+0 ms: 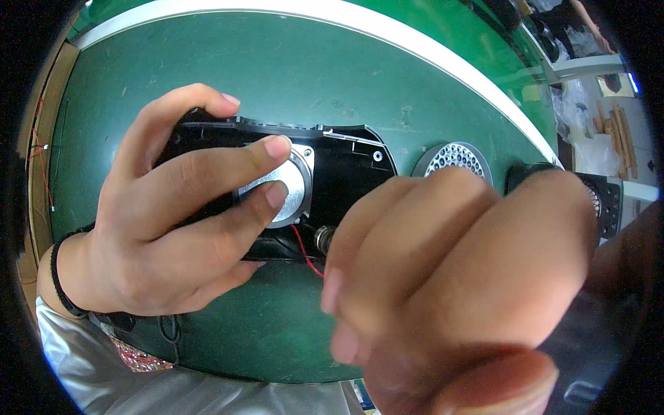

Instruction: The recorder is assembling small electronic components, specifically installing a speaker unit into a plastic housing using an electric screwdriver.

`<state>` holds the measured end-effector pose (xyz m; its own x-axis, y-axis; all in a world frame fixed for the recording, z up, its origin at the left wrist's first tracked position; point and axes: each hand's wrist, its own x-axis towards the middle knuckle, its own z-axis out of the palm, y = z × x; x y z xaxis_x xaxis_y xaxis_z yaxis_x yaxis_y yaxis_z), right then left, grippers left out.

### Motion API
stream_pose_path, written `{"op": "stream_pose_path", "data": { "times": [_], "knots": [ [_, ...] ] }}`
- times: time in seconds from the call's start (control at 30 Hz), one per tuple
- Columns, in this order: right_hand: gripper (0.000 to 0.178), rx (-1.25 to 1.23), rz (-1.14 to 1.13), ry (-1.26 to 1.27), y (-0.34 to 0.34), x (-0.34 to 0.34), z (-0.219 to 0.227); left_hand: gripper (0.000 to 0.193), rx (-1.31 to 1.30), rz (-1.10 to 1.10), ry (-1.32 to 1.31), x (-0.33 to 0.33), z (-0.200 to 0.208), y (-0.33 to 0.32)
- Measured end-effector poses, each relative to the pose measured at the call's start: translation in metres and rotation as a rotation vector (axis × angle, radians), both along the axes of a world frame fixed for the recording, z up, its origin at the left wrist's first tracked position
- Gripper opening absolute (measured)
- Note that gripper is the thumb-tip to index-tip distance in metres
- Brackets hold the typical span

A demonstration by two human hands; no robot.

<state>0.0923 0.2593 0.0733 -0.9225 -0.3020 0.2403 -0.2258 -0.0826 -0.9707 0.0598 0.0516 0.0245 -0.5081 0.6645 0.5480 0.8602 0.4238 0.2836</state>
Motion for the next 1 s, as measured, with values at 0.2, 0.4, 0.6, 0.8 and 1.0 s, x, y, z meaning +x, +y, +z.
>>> {"op": "stream_pose_path", "data": {
  "times": [0.2,0.4,0.6,0.8,1.0],
  "knots": [
    [0.027,-0.119,-0.017,0.056,-0.007,-0.007,-0.022,0.040,-0.026,0.010,-0.012,-0.001,-0.005,-0.003],
    [0.027,-0.171,-0.016,0.089,-0.011,-0.009,-0.025,0.040,-0.048,-0.009,-0.024,-0.002,-0.001,-0.003],
    [0.027,-0.126,-0.043,0.036,-0.006,-0.007,-0.014,0.035,-0.026,0.004,0.013,0.000,-0.005,-0.001],
    [0.028,-0.276,-0.118,0.092,-0.015,-0.007,-0.025,0.031,-0.019,0.040,0.026,0.000,-0.010,0.000],
    [0.030,-0.132,-0.062,-0.042,-0.013,-0.007,-0.005,0.027,0.027,0.029,0.057,-0.001,-0.011,0.001]
  ]
}}
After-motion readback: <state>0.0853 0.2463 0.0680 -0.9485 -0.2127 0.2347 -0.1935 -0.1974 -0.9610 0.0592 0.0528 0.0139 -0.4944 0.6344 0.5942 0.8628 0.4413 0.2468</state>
